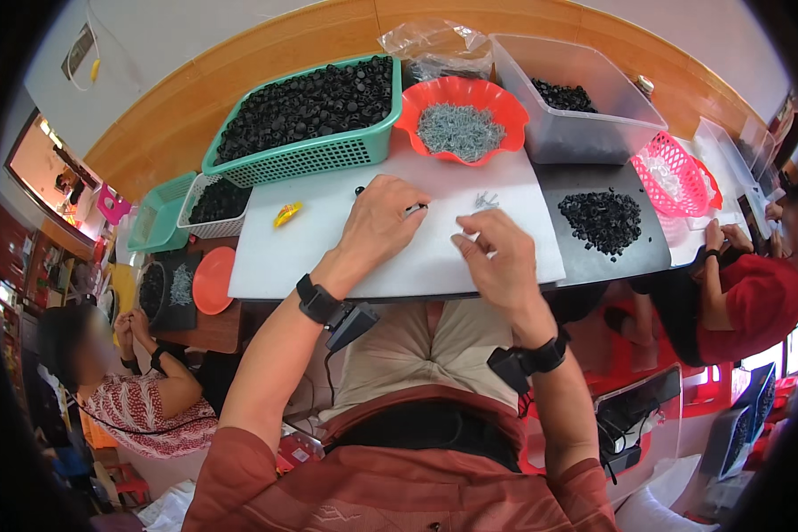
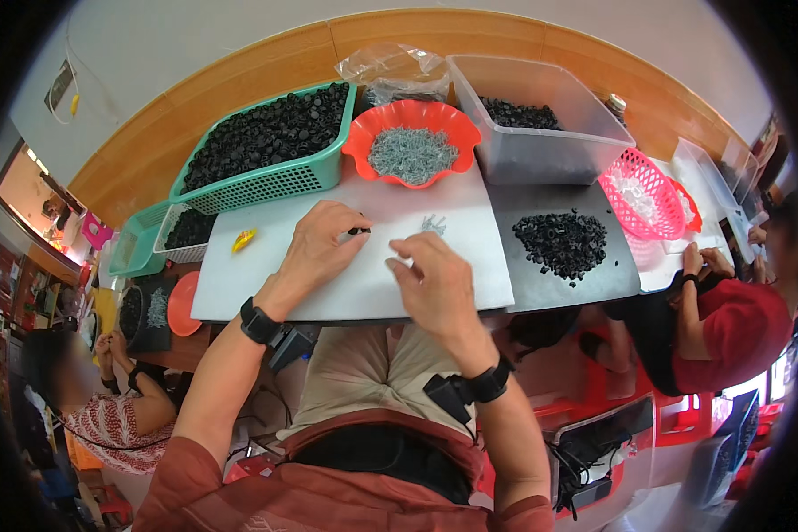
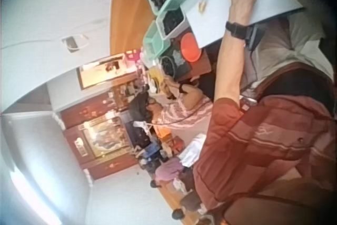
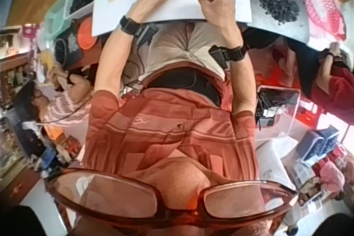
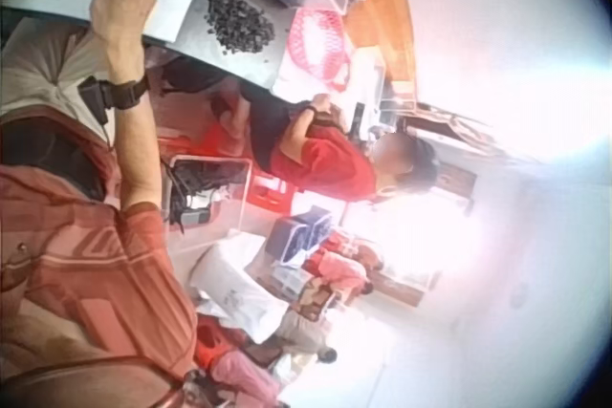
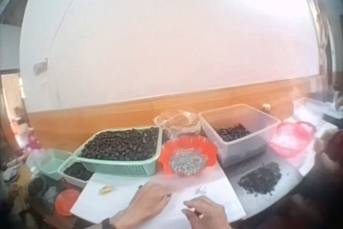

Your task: Assembling small black plastic components by hand at a workstation.

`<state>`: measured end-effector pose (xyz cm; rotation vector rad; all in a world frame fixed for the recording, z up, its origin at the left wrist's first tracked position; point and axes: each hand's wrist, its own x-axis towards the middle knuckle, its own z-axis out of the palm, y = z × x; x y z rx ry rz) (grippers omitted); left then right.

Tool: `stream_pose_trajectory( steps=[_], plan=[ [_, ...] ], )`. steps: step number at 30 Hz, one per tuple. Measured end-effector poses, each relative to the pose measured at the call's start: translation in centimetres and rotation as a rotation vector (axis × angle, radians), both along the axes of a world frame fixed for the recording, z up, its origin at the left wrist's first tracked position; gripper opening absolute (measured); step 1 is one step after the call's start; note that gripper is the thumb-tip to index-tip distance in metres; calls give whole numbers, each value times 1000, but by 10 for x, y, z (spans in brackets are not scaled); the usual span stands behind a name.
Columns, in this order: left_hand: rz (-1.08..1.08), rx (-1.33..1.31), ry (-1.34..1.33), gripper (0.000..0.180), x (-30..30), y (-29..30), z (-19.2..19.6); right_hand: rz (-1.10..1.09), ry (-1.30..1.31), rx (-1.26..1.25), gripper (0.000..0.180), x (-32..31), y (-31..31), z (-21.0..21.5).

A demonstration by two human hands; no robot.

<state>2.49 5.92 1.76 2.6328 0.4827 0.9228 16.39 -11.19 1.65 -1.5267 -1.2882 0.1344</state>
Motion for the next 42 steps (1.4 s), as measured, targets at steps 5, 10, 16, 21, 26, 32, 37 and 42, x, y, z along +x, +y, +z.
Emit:
stream_pose_trajectory(
  steps=[5, 10, 16, 21, 26, 32, 37, 42],
  plan=[
    [5, -149, -51, 17, -17, -15, -1, -27, -411, -115, 21, 30, 17, 3],
    [30, -205, -77, 17, -31, -29, 6, -30, -623, -380, 23, 34, 31, 3],
    [18, -569, -130, 16, -35, -40, 0, -4, -718, -477, 20, 36, 40, 2],
    [12, -711, -139, 15, -35, -44, -7, 30, -644, -336, 24, 33, 29, -4],
    [6, -734, -131, 15, -39, -47, -6, 134, -237, -113, 22, 13, 16, 4],
    [-38, -805, -144, 16, -37, -49, -8, 222, 403, -172, 15, -1, 13, -15],
    [-72, -828, -170, 17, -38, -48, -12, 304, 555, -161, 12, -2, 14, -18],
    [-77, -833, -188, 19, -37, -49, -9, 317, 509, -171, 10, -1, 14, -21]
  ],
)
